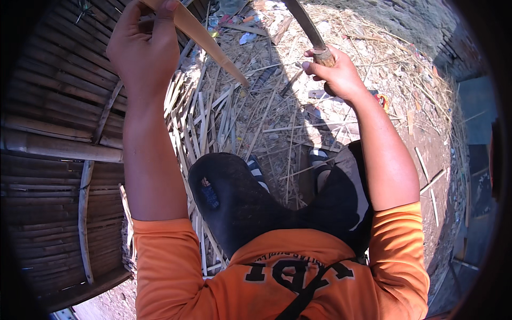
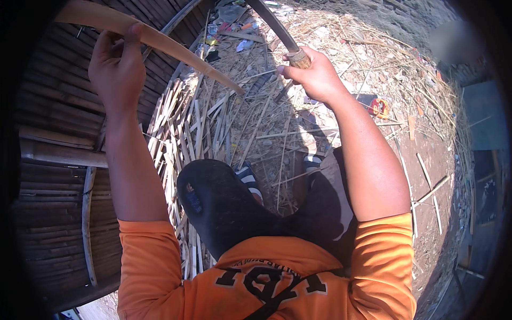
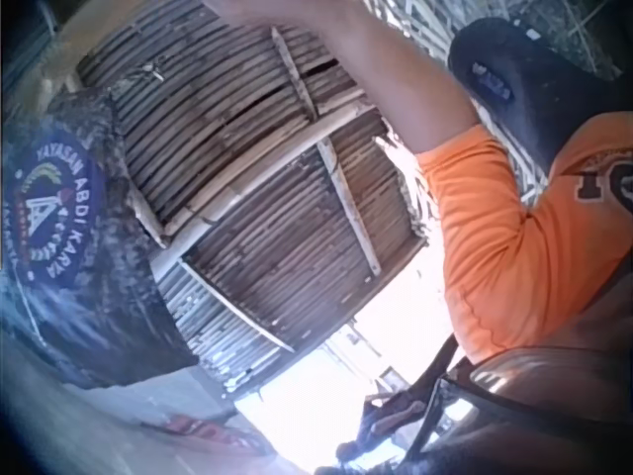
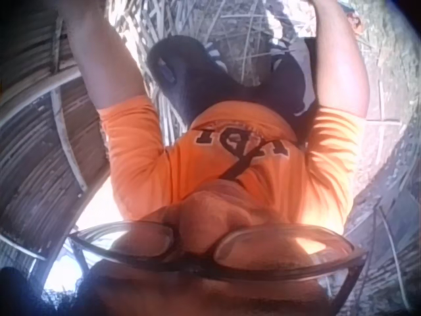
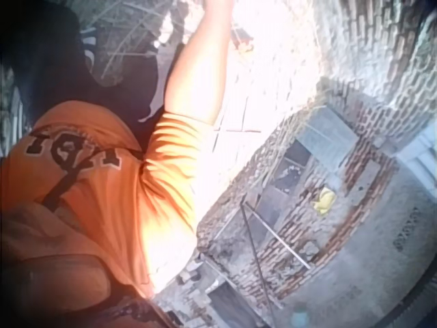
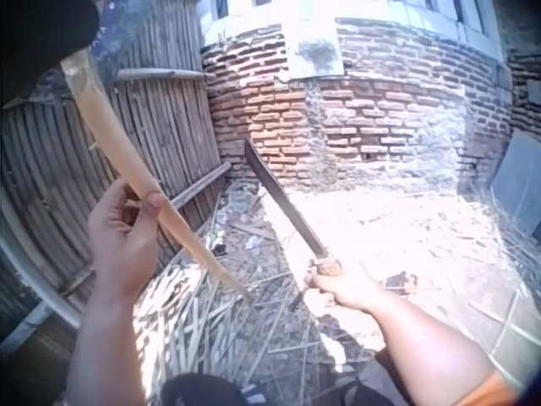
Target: The person uses a machete and a hammer to split and thin strips of bamboo. They hold the bamboo strip in one hand and strike the back of the machete with a hammer to drive the blade through the wood while sitting in a workspace covered in bamboo debris.
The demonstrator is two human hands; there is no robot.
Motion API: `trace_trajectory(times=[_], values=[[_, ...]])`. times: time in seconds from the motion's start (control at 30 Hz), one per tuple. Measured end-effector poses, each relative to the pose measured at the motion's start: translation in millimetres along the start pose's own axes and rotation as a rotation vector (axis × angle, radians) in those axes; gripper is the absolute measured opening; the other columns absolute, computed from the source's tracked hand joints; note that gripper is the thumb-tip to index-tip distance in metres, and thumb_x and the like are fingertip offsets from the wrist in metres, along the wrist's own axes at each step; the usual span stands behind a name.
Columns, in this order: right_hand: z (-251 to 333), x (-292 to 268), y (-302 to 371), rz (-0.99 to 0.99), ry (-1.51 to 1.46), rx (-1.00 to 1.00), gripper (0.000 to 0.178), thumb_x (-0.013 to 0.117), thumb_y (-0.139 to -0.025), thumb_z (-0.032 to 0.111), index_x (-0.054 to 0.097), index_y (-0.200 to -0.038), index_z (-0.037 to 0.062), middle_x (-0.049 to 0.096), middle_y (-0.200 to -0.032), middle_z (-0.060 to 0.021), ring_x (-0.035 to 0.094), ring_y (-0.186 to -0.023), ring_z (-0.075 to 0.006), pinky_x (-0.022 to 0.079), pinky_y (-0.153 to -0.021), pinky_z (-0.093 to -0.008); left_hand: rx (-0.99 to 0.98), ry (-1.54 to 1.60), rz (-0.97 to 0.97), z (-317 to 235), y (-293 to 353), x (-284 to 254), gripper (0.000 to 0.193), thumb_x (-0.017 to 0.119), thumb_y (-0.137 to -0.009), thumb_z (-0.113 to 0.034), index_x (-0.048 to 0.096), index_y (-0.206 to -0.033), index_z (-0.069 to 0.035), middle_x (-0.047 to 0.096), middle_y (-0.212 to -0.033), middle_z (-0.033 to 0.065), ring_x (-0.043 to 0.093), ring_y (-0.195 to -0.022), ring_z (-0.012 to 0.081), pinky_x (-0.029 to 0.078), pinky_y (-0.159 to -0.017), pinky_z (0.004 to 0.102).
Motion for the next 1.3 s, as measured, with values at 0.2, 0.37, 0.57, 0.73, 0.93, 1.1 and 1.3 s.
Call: trace_trajectory(times=[0.2, 0.37, 0.57, 0.73, 0.93, 1.1, 1.3], values=[[39, -8, 19, 0.010, 0.107, 0.038, 0.032, 0.077, -0.088, 0.029, 0.062, -0.102, 0.0040, 0.062, -0.074, 0.0003, 0.059, -0.063, -0.0077, 0.047, -0.058, -0.0261, 0.054, -0.085, -0.004, 26, 8, 15, 0.019, 0.073, -0.092, -0.021, 0.072, -0.098, -0.003, 0.069, -0.079, 0.0062, 0.065, -0.064, 0.0150, 0.049, -0.060, 0.0303], [125, -8, 54, 0.010, -0.282, -0.066, 0.028, 0.066, -0.091, 0.020, 0.054, -0.112, 0.0053, 0.055, -0.072, 0.0015, 0.052, -0.055, -0.0077, 0.039, -0.048, -0.0243, -0.005, -0.113, 0.064, 9, -1, 38, 0.018, 0.072, -0.091, -0.019, 0.071, -0.104, -0.006, 0.068, -0.085, 0.0092, 0.067, -0.069, 0.0216, 0.051, -0.065, 0.0344], [230, 9, 87, 0.137, -0.219, -0.233, 0.025, 0.060, -0.096, 0.018, 0.054, -0.114, 0.0025, 0.056, -0.073, -0.0011, 0.056, -0.055, -0.0079, 0.042, -0.048, -0.0237, 0.001, -0.142, 0.075, -2, 0, 54, 0.016, 0.071, -0.091, -0.018, 0.072, -0.104, -0.008, 0.068, -0.086, 0.0095, 0.068, -0.074, 0.0262, 0.051, -0.066, 0.0356], [245, 7, 97, 0.116, -0.132, -0.188, 0.042, 0.064, -0.096, 0.024, 0.054, -0.125, -0.0047, 0.057, -0.073, -0.0020, 0.056, -0.054, -0.0087, 0.044, -0.047, -0.0250, -0.005, -0.148, 0.072, -6, 4, 56, 0.018, 0.071, -0.091, -0.019, 0.072, -0.105, -0.009, 0.067, -0.084, 0.0090, 0.068, -0.075, 0.0262, 0.052, -0.066, 0.0361], [244, 14, 98, 0.165, -0.145, -0.175, 0.037, 0.063, -0.097, 0.026, 0.055, -0.117, -0.0035, 0.057, -0.070, -0.0017, 0.056, -0.053, -0.0088, 0.043, -0.046, -0.0250, 0.005, -0.128, 0.056, -7, 7, 50, 0.018, 0.071, -0.090, -0.018, 0.072, -0.105, -0.009, 0.067, -0.084, 0.0090, 0.069, -0.074, 0.0272, 0.052, -0.065, 0.0367], [244, 22, 100, 0.187, -0.228, -0.162, 0.033, 0.060, -0.098, 0.028, 0.056, -0.113, -0.0015, 0.056, -0.066, -0.0011, 0.055, -0.052, -0.0083, 0.040, -0.044, -0.0252, -0.022, -0.145, 0.084, -8, 5, 47, 0.018, 0.071, -0.091, -0.019, 0.072, -0.105, -0.008, 0.067, -0.084, 0.0098, 0.069, -0.075, 0.0284, 0.052, -0.066, 0.0378], [247, 25, 104, 0.195, -0.188, -0.186, 0.034, 0.060, -0.098, 0.027, 0.056, -0.115, -0.0023, 0.055, -0.065, -0.0001, 0.054, -0.052, -0.0079, 0.041, -0.045, -0.0241, -0.021, -0.177, 0.079, -9, 3, 47, 0.020, 0.069, -0.092, -0.020, 0.071, -0.106, -0.006, 0.068, -0.087, 0.0112, 0.069, -0.075, 0.0270, 0.052, -0.068, 0.0378]])
Point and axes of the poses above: each hand's wrist, its own y-axis away from the middle knuckle, its own x-axis out of the palm, z = x × y, the point moved 10 cm from there along -y, towards the middle knuckle
